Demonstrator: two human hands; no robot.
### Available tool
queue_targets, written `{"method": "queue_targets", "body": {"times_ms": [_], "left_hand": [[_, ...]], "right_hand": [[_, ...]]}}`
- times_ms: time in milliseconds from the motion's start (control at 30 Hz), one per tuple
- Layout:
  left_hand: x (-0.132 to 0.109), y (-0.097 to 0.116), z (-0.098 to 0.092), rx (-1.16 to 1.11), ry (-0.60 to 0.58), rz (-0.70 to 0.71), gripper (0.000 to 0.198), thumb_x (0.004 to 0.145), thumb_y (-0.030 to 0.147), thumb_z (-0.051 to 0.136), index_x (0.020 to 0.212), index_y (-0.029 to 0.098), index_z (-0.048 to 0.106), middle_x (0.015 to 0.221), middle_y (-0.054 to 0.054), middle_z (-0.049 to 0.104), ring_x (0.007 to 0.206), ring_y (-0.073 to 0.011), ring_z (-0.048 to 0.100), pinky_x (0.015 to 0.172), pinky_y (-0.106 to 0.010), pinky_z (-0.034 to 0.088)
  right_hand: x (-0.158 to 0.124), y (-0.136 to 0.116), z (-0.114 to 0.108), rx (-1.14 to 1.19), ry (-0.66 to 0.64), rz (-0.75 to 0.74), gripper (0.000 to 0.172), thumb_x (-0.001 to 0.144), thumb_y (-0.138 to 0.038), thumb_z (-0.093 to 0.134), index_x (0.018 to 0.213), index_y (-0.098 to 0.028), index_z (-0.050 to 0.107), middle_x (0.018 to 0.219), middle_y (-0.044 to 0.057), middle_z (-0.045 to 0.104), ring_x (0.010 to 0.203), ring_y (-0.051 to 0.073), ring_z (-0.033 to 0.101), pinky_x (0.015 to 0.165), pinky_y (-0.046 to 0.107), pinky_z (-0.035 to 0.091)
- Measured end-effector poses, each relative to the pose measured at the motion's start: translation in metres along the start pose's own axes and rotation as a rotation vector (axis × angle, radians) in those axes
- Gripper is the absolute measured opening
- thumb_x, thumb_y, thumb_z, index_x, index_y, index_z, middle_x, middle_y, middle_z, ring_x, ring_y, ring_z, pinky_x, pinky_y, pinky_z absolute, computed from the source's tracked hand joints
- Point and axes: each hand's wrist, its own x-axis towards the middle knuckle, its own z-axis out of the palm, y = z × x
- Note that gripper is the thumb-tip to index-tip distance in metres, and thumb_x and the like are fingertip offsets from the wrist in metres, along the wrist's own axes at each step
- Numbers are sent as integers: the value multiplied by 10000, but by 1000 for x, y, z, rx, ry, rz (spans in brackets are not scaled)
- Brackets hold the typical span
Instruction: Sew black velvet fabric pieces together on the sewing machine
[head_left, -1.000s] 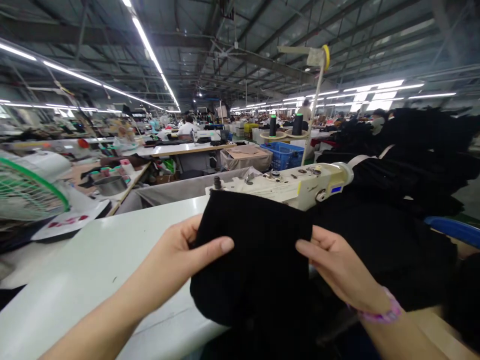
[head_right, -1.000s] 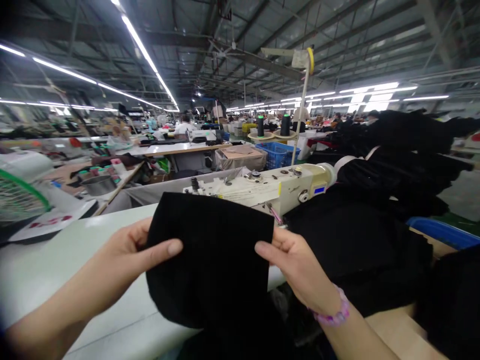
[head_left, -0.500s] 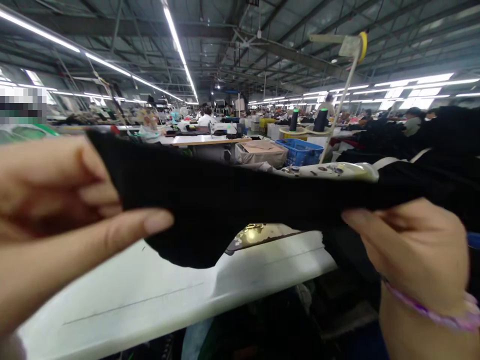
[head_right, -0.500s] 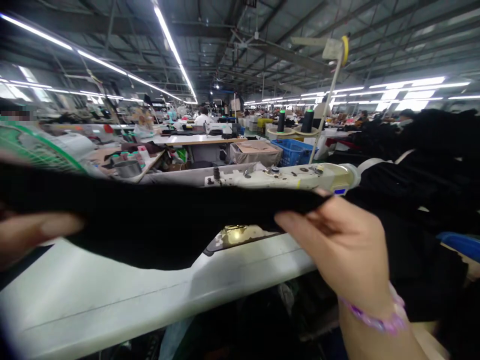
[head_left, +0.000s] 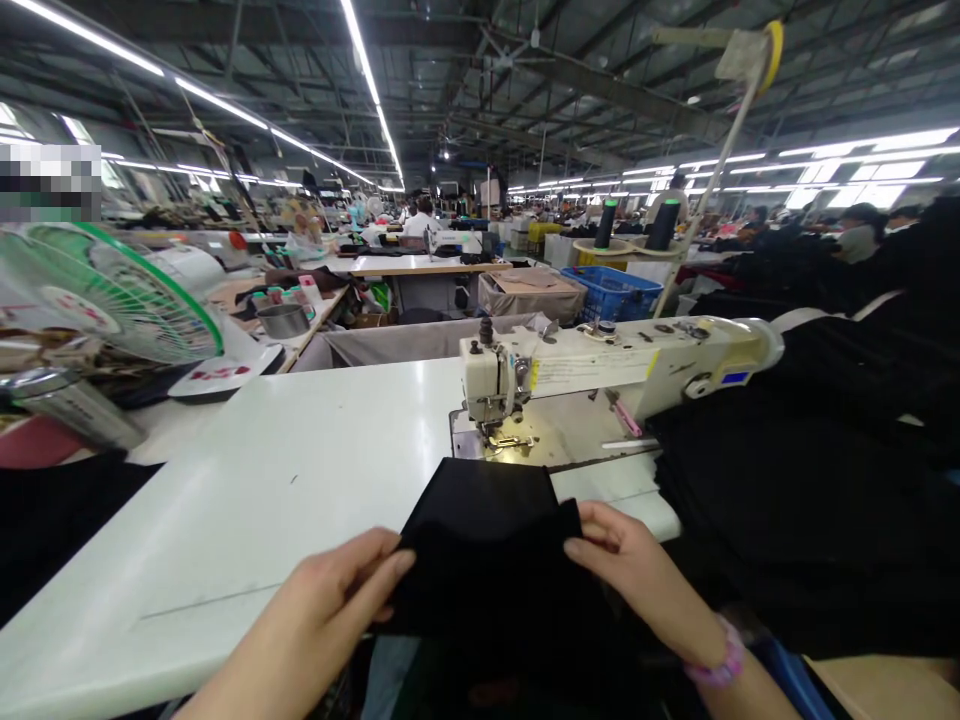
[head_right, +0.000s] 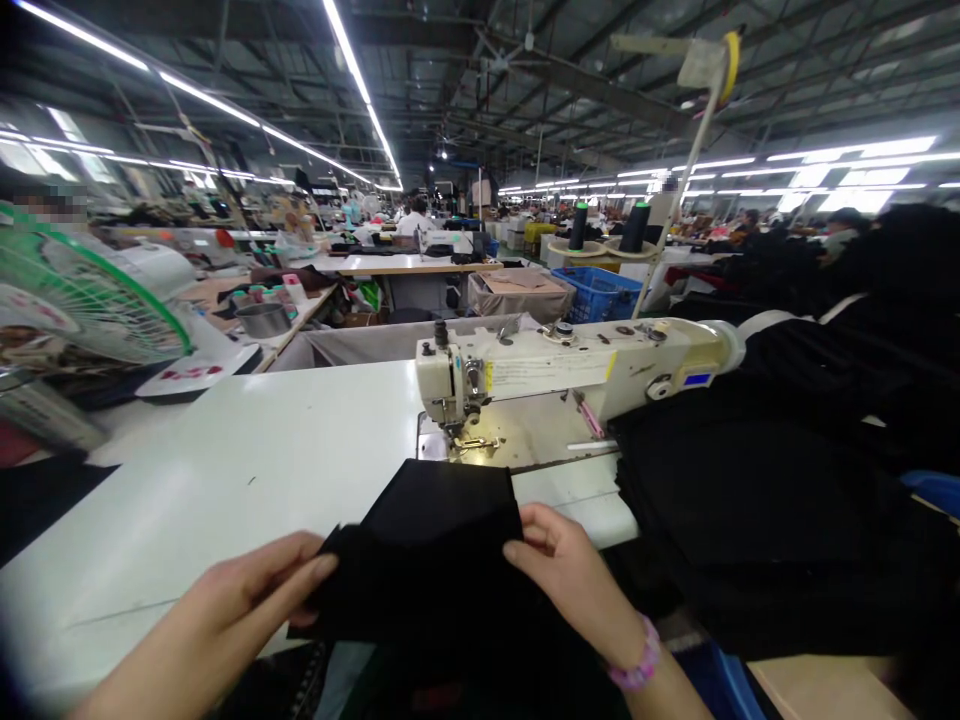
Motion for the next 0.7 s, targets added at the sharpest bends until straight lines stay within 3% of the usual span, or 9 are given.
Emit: {"method": "queue_targets", "body": {"times_ms": [100,167,233,333,500,700], "left_hand": [[62,2,9,214,3,28,330,953,448,381,792,234,573,640,5,601,603,-195,625,613,-291,478],[98,-4,22,337,39,53,262,945,363,415,800,223,582,737,-46,640,718,-242,650,692,-333,475],[127,-14,35,368,53,69,160,897,295,507,793,210,595,894,-100,665,850,-275,650,776,-362,473],[154,-30,47,331,54,80,34,808,222,631,816,205,603,1029,-124,641,960,-281,622,874,-371,463],[162,-38,53,209,39,88,196,708,55,624,706,227,531,776,-38,598,812,-248,601,801,-355,464],[120,-33,59,-38,197,82,140,803,97,485,838,226,524,867,-54,618,829,-224,605,798,-355,481]], "right_hand": [[43,24,11,-244,223,-63,151,854,-317,537,874,-193,621,764,37,674,761,229,674,754,362,551],[62,36,16,-360,351,-85,96,816,-273,542,815,-203,609,834,77,653,855,272,644,839,424,516],[73,45,19,-419,435,-102,54,783,-257,580,782,-210,606,935,121,633,968,323,594,929,485,454],[81,52,22,-472,502,-109,35,756,-240,621,740,-228,592,920,124,614,954,339,563,912,495,432],[90,56,24,-436,480,-156,127,731,-217,641,663,-245,538,747,48,586,783,268,559,799,415,457],[71,58,27,-219,476,-210,243,847,-452,600,814,-211,603,837,52,642,765,217,622,713,337,524]]}}
